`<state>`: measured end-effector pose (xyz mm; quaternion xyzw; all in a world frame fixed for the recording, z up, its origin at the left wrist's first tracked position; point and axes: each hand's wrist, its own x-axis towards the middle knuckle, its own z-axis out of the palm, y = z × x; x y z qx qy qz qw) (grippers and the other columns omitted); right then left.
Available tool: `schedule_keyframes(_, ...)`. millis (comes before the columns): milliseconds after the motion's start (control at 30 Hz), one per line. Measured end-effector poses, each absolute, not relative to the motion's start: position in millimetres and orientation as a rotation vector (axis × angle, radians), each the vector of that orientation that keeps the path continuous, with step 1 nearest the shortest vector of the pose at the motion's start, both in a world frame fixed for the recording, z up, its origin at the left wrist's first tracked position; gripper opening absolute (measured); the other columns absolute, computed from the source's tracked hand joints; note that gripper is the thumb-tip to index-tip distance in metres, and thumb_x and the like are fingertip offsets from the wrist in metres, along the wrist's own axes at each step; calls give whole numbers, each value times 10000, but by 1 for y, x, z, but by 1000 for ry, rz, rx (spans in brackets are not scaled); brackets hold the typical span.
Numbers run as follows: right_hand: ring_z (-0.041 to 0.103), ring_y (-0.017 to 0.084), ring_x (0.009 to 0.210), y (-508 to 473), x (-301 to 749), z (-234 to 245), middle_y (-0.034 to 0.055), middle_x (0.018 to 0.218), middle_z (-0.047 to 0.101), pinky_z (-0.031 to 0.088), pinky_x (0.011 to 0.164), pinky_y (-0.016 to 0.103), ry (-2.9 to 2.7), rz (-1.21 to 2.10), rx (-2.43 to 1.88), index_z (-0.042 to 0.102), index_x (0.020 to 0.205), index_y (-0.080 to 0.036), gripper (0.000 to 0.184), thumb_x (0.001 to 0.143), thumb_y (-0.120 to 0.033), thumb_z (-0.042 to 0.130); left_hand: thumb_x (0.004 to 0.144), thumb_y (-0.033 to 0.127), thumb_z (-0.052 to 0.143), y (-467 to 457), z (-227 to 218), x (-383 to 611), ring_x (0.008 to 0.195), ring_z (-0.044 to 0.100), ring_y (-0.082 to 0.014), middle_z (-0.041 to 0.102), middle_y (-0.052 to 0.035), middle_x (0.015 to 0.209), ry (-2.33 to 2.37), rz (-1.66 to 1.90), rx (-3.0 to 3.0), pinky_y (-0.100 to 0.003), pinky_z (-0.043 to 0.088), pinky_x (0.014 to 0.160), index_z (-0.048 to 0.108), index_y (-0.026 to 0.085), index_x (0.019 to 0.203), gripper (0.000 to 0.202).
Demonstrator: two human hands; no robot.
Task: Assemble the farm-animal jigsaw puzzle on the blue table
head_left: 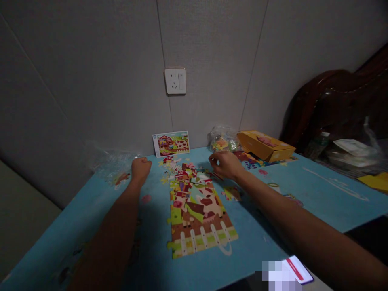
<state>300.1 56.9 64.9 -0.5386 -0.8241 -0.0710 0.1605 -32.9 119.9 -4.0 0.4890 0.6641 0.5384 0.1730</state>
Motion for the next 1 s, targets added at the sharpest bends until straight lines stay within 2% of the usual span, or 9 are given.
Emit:
schedule_keyframes(100, 679, 235, 913, 68, 317, 56, 137, 1007, 745, 459, 786, 298, -2305, -79, -1822, 753, 1014, -171, 322, 884, -299, 488, 623, 139, 532, 122, -4, -28, 523, 318, -135, 265, 41, 461, 2018, 1338, 1647, -279, 183, 547, 314, 206, 443, 290)
schedule_keyframes(200, 688, 269, 937, 69, 317, 52, 153, 992, 748, 470, 772, 314, -2302, 9, -1923, 761, 1028, -179, 359, 862, -403, 535, 679, 163, 544, 122, -4, -24, 548, 366, -157, 313, 30, 473, 2078, 1135, 1847, -287, 200, 575, 322, 212, 452, 321)
schedule_keyframes(433, 686, 246, 896, 63, 313, 52, 135, 991, 748, 466, 739, 307, -2357, 14, -1829, 757, 1008, -193, 334, 881, -393, 521, 724, 244, 549, 122, -6, -22, 521, 338, -169, 353, 16, 501, 2120, 864, 2070, -301, 169, 563, 349, 220, 497, 304)
schedule_keyframes(600, 668, 213, 845, 59, 305, 50, 101, 968, 744, 430, 692, 279, -2475, 22, -1655, 744, 1021, -215, 364, 878, -483, 545, 732, 272, 538, 124, -7, -24, 513, 345, -159, 355, 22, 499, 2121, 858, 2078, -296, 182, 552, 334, 220, 513, 304)
schedule_keyframes(767, 658, 232, 869, 53, 295, 48, 103, 996, 708, 417, 691, 290, -2601, -11, -1550, 733, 1034, -223, 534, 821, -676, 548, 730, 291, 512, 121, -4, -23, 508, 370, -143, 337, 39, 479, 2109, 938, 2005, -277, 208, 541, 334, 219, 505, 296)
schedule_keyframes(1000, 651, 251, 902, 48, 290, 46, 111, 1077, 667, 409, 675, 290, -2646, -24, -1523, 685, 1123, -202, 570, 777, -651, 628, 701, 338, 497, 109, 3, -20, 500, 317, -110, 256, 61, 485, 2005, 1058, 1895, -251, 225, 523, 303, 217, 488, 312)
